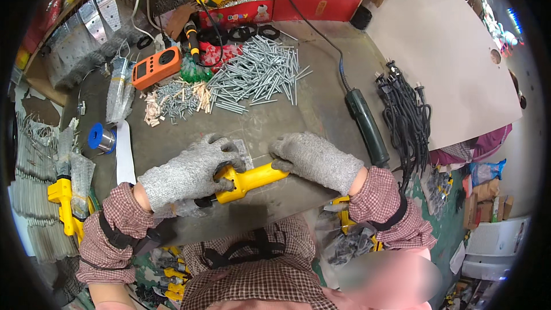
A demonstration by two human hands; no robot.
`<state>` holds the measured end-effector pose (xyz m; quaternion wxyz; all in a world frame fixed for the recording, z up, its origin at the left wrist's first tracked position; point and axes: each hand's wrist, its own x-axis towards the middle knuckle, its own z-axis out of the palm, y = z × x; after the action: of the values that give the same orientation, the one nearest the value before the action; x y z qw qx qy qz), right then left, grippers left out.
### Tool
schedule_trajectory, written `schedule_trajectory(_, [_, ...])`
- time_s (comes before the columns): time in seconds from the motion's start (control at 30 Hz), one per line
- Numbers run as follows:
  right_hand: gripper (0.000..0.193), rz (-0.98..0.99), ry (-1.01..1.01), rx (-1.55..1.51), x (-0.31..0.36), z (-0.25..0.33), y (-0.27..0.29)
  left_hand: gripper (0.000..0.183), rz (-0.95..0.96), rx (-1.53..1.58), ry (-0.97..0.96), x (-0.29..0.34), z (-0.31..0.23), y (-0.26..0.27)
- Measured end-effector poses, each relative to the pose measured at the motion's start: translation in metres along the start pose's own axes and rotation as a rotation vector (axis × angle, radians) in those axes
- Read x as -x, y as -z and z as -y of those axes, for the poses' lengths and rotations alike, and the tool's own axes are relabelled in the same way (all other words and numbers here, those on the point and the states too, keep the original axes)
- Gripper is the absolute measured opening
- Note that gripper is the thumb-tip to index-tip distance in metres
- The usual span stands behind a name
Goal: Assembling internal circuit components, wiring, and soldering for yellow handheld electronic devices at a workbench.
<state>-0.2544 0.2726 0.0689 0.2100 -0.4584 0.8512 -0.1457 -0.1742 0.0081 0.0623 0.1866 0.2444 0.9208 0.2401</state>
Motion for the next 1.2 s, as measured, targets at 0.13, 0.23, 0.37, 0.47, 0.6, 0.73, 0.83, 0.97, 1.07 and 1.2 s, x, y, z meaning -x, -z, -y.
schedule_trajectory(0.13, [0.026, 0.067, 0.026, 0.007, -0.003, -0.002, 0.010, 0.044, 0.031, 0.004, 0.017, 0.000, -0.001, 0.003])
schedule_trajectory(0.23, [0.023, 0.138, 0.033, -0.076, -0.009, -0.001, 0.019, 0.046, 0.054, 0.010, 0.040, -0.001, -0.001, 0.004])
schedule_trajectory(0.37, [0.023, 0.136, 0.010, -0.079, -0.008, 0.005, 0.019, 0.046, 0.039, 0.050, 0.022, 0.000, -0.001, 0.008])
schedule_trajectory(0.47, [0.026, 0.110, 0.016, -0.100, -0.006, -0.010, 0.010, 0.046, 0.007, 0.066, 0.009, 0.002, -0.004, 0.009])
schedule_trajectory(0.6, [0.038, -0.004, 0.085, -0.348, 0.006, -0.013, 0.005, 0.046, -0.108, 0.025, -0.033, 0.008, -0.009, 0.002])
schedule_trajectory(0.73, [0.044, 0.011, -0.005, -0.317, 0.015, -0.001, -0.005, 0.050, -0.214, -0.075, -0.041, 0.017, -0.022, -0.003])
schedule_trajectory(0.83, [0.044, 0.026, -0.056, -0.469, 0.018, -0.005, -0.014, 0.055, -0.232, -0.078, -0.067, 0.024, -0.022, -0.001])
schedule_trajectory(0.97, [0.042, -0.047, -0.009, -0.599, 0.023, -0.001, -0.016, 0.062, -0.308, -0.016, -0.062, 0.032, -0.012, -0.010])
schedule_trajectory(1.07, [0.040, -0.055, -0.069, -0.763, 0.028, 0.001, -0.013, 0.062, -0.405, 0.172, -0.031, 0.042, -0.011, -0.004])
schedule_trajectory(1.2, [0.041, -0.131, -0.208, -1.050, 0.035, -0.004, -0.009, 0.057, -0.554, 0.203, 0.059, 0.055, 0.000, -0.004])
